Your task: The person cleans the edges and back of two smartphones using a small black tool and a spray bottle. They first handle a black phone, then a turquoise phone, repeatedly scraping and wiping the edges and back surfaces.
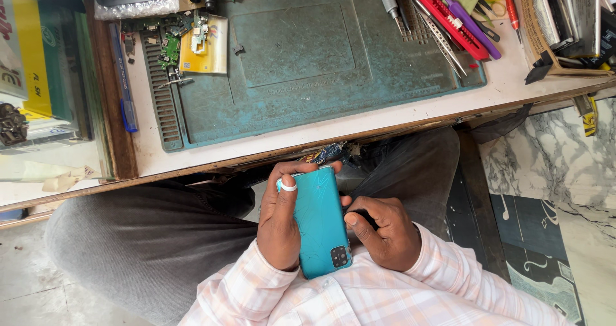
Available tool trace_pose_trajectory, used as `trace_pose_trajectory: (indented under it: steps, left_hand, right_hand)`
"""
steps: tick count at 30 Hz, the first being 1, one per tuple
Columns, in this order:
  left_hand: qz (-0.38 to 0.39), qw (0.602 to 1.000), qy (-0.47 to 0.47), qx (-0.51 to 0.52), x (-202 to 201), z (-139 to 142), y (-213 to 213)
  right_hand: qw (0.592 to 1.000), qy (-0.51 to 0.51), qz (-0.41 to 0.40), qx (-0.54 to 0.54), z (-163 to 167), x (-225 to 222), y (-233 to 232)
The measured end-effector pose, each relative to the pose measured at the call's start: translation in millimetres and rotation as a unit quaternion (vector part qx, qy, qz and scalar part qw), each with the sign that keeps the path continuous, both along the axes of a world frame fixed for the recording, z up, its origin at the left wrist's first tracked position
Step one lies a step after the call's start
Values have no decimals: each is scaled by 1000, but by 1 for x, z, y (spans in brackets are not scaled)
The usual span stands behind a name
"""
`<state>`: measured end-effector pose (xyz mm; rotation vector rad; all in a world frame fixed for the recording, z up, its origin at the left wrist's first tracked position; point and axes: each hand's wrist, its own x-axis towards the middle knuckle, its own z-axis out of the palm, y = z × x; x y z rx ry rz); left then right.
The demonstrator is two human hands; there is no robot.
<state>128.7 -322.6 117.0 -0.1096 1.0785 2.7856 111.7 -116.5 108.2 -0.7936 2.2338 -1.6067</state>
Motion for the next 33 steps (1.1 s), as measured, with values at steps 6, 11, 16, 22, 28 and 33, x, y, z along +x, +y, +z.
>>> trace_pose_trajectory:
  steps: [6,11,16,22,28,33]
  left_hand:
    - [-8,1000,6,4,-2,-1,0]
    - [-12,1000,10,4,0,-2,0]
    - [-10,1000,21,18,1,-4,0]
    - [-5,1000,-2,19,1,-3,0]
    - [-2,1000,7,-7,2,-1,-3]
    - [-8,1000,15,8,4,-2,-2]
  right_hand:
    - [1000,-4,-5,-6,-4,0,0]
    - [1000,-2,-8,-13,-4,1,-2]
    - [1000,-8,-15,-21,-5,2,-4]
    - [997,-70,-6,-21,-3,0,-1]
    - [991,-132,10,-33,4,-2,4]
    - [995,-99,1,-12,6,0,3]
